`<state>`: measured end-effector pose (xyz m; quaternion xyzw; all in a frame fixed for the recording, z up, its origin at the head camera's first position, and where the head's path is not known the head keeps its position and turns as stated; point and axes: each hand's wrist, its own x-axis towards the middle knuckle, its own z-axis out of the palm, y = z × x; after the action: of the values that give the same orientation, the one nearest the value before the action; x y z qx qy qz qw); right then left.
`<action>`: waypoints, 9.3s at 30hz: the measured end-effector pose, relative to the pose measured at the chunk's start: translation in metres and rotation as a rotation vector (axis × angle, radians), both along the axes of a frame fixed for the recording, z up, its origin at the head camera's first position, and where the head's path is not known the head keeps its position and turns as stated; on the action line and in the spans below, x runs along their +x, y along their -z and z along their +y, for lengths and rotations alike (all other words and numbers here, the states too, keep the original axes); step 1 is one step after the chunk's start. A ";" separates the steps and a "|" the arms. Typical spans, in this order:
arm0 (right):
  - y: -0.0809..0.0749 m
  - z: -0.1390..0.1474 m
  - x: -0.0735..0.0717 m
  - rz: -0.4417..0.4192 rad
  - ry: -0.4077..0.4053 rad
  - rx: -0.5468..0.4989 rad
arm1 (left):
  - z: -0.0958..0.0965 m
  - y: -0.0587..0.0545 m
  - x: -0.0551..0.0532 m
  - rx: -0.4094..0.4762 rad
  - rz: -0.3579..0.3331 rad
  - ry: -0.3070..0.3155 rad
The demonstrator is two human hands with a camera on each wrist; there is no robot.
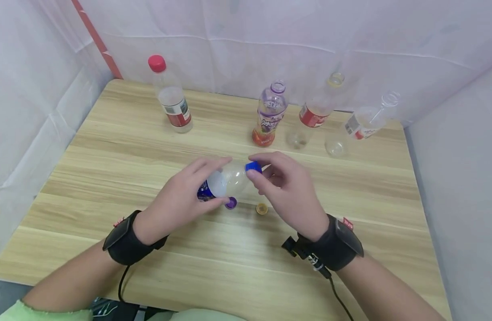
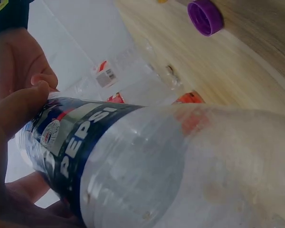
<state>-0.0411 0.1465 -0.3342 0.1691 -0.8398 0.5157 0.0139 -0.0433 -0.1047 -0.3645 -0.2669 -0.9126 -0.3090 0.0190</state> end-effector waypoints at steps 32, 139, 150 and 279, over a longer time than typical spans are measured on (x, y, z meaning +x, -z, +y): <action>0.000 0.005 -0.002 0.059 -0.076 0.193 | -0.006 0.000 0.001 -0.038 -0.118 0.029; 0.003 0.008 -0.014 0.032 -0.113 0.279 | -0.009 0.004 -0.005 -0.011 -0.172 0.018; 0.002 0.004 -0.016 0.134 -0.198 0.268 | -0.011 0.005 -0.005 -0.018 -0.161 0.023; -0.006 0.016 -0.014 0.329 -0.067 0.195 | -0.014 -0.004 -0.037 0.134 -0.205 0.004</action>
<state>-0.0550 0.1625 -0.3280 0.2795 -0.8662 0.3974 0.1172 -0.0804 -0.1190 -0.3603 -0.2340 -0.8866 -0.3948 -0.0573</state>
